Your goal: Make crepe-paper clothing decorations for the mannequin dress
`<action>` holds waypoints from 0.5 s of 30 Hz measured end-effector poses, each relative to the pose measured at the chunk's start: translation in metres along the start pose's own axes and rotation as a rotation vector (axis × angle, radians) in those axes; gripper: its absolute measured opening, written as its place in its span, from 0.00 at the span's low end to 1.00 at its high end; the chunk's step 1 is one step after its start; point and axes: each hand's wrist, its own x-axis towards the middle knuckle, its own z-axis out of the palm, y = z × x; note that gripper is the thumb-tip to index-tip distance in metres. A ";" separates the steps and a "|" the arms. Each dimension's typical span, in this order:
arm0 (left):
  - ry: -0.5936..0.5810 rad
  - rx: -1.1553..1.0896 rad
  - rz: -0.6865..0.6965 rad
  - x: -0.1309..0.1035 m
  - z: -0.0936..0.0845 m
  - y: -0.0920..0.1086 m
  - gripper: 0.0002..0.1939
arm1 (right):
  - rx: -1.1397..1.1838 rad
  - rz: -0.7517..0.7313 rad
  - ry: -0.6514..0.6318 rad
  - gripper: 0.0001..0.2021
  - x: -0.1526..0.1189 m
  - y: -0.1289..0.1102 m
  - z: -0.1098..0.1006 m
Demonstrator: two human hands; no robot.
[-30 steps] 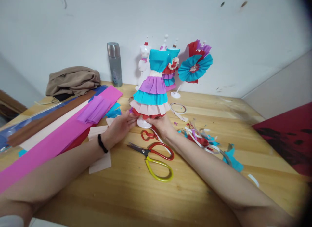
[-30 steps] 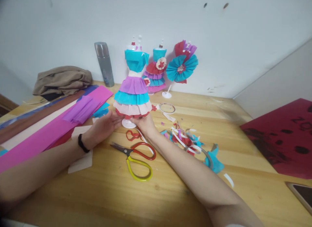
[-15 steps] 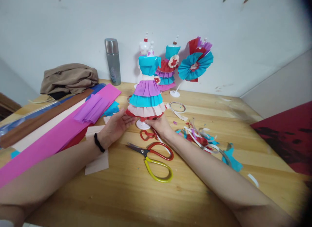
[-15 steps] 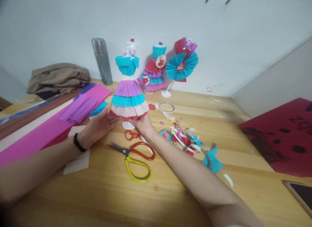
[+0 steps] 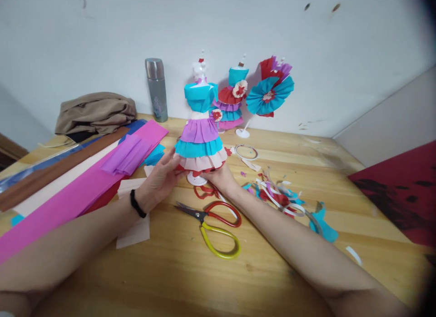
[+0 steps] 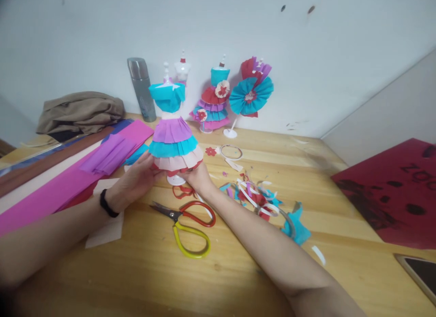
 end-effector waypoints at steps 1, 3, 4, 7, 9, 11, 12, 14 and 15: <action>0.005 -0.002 0.022 0.000 0.000 0.001 0.14 | 0.003 0.005 -0.003 0.22 0.000 -0.001 0.000; 0.028 0.005 0.059 0.000 -0.001 0.001 0.12 | 0.014 0.021 -0.008 0.21 0.001 -0.003 0.001; 0.042 0.003 0.065 0.001 -0.002 0.001 0.11 | 0.021 0.030 -0.009 0.21 0.001 -0.003 0.000; 0.071 -0.002 0.071 0.003 -0.007 0.000 0.10 | 0.053 0.068 -0.003 0.22 0.001 -0.005 -0.002; 0.067 -0.002 0.067 0.003 -0.009 -0.002 0.09 | 0.087 0.107 -0.003 0.22 0.002 -0.005 -0.005; 0.048 -0.001 0.064 0.004 -0.010 -0.002 0.09 | 0.125 0.165 -0.010 0.17 0.003 -0.004 -0.008; 0.041 -0.003 0.066 0.004 -0.010 -0.003 0.09 | 0.144 0.200 -0.012 0.13 0.004 -0.003 -0.011; 0.045 -0.015 0.071 0.004 -0.009 -0.003 0.10 | 0.186 0.278 -0.010 0.08 0.007 -0.002 -0.016; 0.051 -0.021 0.072 0.003 -0.009 -0.003 0.10 | 0.210 0.319 -0.008 0.07 0.010 -0.003 -0.020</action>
